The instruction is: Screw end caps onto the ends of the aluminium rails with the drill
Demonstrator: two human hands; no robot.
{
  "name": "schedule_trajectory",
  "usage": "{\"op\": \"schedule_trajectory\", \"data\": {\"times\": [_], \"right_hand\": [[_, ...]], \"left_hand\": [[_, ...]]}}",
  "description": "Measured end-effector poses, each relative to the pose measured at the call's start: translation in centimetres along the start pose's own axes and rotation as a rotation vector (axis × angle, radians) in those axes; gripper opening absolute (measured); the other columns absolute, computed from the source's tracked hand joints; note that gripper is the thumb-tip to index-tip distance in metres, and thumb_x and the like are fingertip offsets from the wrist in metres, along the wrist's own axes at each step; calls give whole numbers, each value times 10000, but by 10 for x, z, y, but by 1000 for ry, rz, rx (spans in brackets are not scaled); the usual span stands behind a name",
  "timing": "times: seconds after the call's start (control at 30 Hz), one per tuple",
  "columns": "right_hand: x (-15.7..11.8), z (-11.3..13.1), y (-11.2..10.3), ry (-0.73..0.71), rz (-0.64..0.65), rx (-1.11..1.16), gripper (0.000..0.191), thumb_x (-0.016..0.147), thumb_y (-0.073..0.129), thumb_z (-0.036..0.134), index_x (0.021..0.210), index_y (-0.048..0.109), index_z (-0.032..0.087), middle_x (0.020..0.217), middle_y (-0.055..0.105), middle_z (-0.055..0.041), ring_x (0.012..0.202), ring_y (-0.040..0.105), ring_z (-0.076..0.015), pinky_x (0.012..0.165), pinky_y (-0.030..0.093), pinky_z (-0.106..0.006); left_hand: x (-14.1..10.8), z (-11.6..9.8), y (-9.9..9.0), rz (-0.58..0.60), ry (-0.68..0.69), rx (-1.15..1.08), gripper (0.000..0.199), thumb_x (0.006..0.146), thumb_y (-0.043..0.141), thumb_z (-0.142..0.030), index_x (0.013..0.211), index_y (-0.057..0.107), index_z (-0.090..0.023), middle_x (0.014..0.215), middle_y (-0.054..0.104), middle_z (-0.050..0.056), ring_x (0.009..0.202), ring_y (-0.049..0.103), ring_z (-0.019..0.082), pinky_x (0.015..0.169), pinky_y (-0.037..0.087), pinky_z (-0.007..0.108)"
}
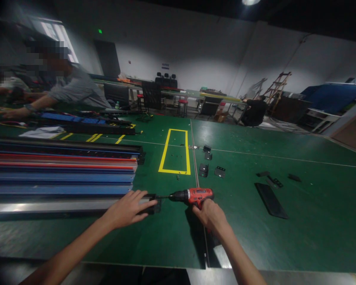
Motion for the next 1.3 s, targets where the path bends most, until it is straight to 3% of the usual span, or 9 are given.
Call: {"op": "schedule_trajectory", "data": {"times": [1.3], "right_hand": [[4, -3, 6, -12, 13, -54, 475, 1025, 446, 484, 1016, 704, 86, 1017, 766, -214, 932, 749, -306, 762, 485, -353]], "left_hand": [[-1, 0, 4, 36, 14, 38, 613, 990, 630, -401, 1561, 408, -416, 1374, 557, 150, 1169, 575, 337, 919, 502, 492]]}}
Point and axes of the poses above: each hand's wrist, its own x-axis towards the middle knuckle, its own y-axis out of the palm, z = x × y, the point moved 7 cm from there along x, towards the middle knuckle
